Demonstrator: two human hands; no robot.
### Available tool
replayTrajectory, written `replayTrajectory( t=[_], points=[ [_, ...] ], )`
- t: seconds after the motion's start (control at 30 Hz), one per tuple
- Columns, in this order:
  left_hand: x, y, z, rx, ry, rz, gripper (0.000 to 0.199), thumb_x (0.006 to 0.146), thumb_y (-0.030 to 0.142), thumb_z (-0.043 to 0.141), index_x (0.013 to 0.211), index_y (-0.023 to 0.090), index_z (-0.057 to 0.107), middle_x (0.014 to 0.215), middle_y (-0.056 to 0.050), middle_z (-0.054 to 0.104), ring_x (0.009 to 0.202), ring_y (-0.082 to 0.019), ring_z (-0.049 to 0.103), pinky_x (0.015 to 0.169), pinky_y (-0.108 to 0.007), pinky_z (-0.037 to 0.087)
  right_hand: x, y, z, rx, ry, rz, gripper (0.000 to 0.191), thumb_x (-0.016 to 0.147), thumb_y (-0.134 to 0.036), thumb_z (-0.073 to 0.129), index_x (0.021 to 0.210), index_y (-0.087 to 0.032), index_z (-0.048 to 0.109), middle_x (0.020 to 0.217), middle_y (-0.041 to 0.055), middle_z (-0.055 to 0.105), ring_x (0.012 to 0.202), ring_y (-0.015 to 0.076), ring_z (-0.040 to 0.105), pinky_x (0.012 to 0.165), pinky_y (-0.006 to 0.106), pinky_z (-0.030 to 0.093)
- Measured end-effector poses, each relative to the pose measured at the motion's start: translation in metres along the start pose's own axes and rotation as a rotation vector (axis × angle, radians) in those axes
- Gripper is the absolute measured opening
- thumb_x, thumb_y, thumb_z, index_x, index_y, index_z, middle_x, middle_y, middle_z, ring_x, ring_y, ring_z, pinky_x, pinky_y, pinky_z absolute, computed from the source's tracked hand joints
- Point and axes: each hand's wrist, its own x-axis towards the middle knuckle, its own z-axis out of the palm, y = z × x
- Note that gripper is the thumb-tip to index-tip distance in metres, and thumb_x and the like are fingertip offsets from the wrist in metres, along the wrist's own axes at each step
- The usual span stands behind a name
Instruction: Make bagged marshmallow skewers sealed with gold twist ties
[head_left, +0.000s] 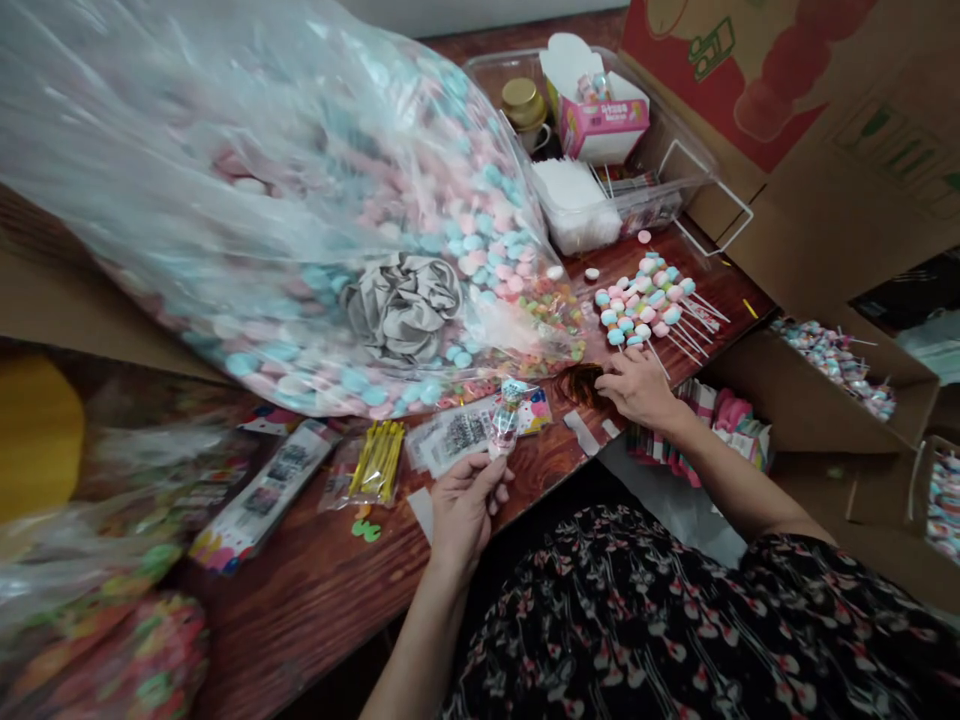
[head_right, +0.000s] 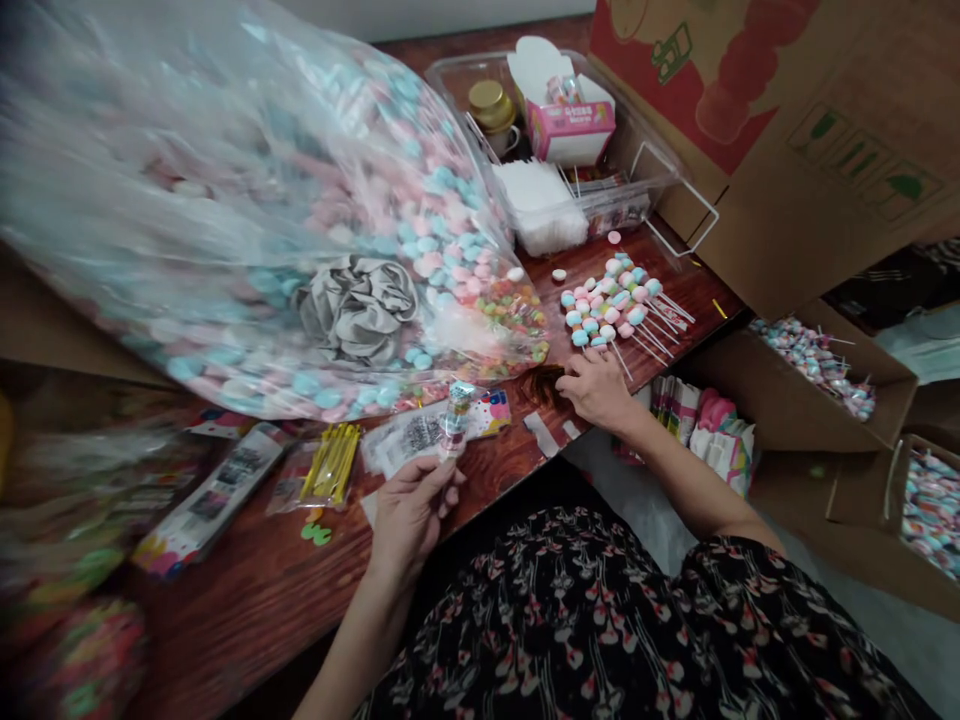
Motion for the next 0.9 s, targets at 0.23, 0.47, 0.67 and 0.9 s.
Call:
replayTrajectory(
  t=[0.23, 0.47, 0.67, 0.9],
  points=[
    [-0.001, 0.005, 0.002, -0.037, -0.031, -0.008, 0.026, 0.068, 0.033, 0.079, 0.074, 0.016, 0.06, 0.06, 0.001, 0.067, 0.04, -0.005, 0.049, 0.035, -0.013, 0.029, 0.013, 0.012, -0.006, 0.005, -0.049, -0.065, 0.017, 0.091, -0.016, 0.046, 0.087, -0.014, 0.063, 0.093, 0.0108, 0.063, 0.092, 0.0226, 0.047, 0.079, 0.037, 0.028],
    [0.0, 0.01, 0.008, -0.014, -0.002, -0.027, 0.027, 0.066, 0.034, 0.08, 0.074, 0.015, 0.062, 0.059, 0.002, 0.065, 0.039, -0.005, 0.049, 0.034, -0.013, 0.026, 0.015, -0.002, -0.038, 0.712, 0.213, -0.094, 0.012, 0.091, -0.019, 0.053, 0.086, -0.019, 0.064, 0.079, 0.002, 0.063, 0.074, 0.0146, 0.056, 0.071, 0.028, 0.042],
    [0.008, 0.019, 0.028, -0.071, -0.027, 0.05, 0.024, 0.064, 0.033, 0.079, 0.072, 0.014, 0.067, 0.054, 0.003, 0.061, 0.039, -0.004, 0.046, 0.036, -0.015, 0.028, 0.028, -0.099, -0.027, 0.874, 0.23, -0.28, 0.025, 0.093, -0.016, 0.049, 0.105, -0.02, 0.072, 0.082, 0.004, 0.064, 0.074, 0.0131, 0.059, 0.067, 0.025, 0.046],
    [0.008, 0.003, 0.012, -0.138, 0.044, 0.159, 0.024, 0.064, 0.033, 0.08, 0.078, 0.015, 0.073, 0.056, 0.003, 0.06, 0.045, -0.004, 0.045, 0.042, -0.016, 0.032, 0.035, -0.132, 0.012, 0.801, 0.111, -0.13, 0.031, 0.093, -0.014, 0.048, 0.109, -0.023, 0.072, 0.084, 0.0042, 0.064, 0.075, 0.0133, 0.059, 0.069, 0.024, 0.046]
  ],
)
